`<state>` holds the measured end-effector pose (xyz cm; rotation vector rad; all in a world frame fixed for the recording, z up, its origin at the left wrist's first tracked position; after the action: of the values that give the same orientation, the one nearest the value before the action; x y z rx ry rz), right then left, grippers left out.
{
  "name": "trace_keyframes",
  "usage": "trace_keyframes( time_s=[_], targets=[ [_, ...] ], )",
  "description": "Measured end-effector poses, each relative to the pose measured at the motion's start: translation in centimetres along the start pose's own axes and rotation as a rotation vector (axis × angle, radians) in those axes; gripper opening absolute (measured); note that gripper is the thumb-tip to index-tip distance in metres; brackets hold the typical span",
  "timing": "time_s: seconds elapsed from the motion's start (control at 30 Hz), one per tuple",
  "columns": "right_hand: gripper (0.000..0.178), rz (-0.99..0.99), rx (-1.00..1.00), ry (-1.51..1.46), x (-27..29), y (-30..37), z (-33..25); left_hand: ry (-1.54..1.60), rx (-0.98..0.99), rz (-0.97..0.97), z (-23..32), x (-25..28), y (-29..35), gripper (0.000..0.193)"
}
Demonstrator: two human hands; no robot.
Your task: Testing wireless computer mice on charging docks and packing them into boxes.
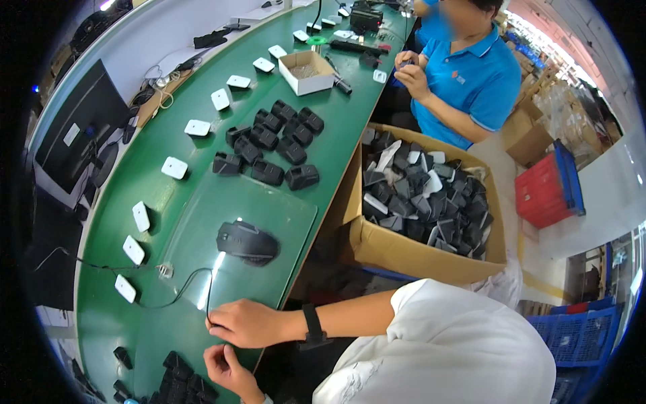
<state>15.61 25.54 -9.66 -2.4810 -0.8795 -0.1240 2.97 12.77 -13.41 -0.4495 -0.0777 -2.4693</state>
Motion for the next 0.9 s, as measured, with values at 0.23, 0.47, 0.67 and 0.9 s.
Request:
trace_keyframes(
  time_s=[0.23, 0.47, 0.67, 0.9],
  targets=[
    [0.010, 0.167, 0.000, -0.086, 0.1, -0.2, 1.1, -0.160, -0.153, -0.011, 3.4, -0.8, -1.1, 0.010],
    [0.008, 0.144, -0.110, -0.099, 0.7, 0.0, 1.5, -0.669, -0.295, 0.634, 3.6, 8.3, 2.8, 0.029],
    [0.010, -0.049, -0.072, -0.005, -1.0, -0.1, 0.2, -0.959, -0.032, 0.640, 2.4, 11.6, 3.5, 0.043],
    [0.009, 0.021, 0.010, 0.057, -0.4, 0.1, -0.5, -1.011, -0.060, 0.727, 1.8, 10.6, 5.0, 0.050]
  ],
)
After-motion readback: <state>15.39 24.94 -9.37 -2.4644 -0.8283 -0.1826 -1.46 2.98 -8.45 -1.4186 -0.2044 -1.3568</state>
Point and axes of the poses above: each hand's wrist, its own y-axis away from the middle knuckle, its own x-axis out of the back of the hand, z = x × y, the point moved 5 cm from there along -y, towards the middle knuckle, and after that the axes turned 6 degrees about x, right-handed, at the moved point
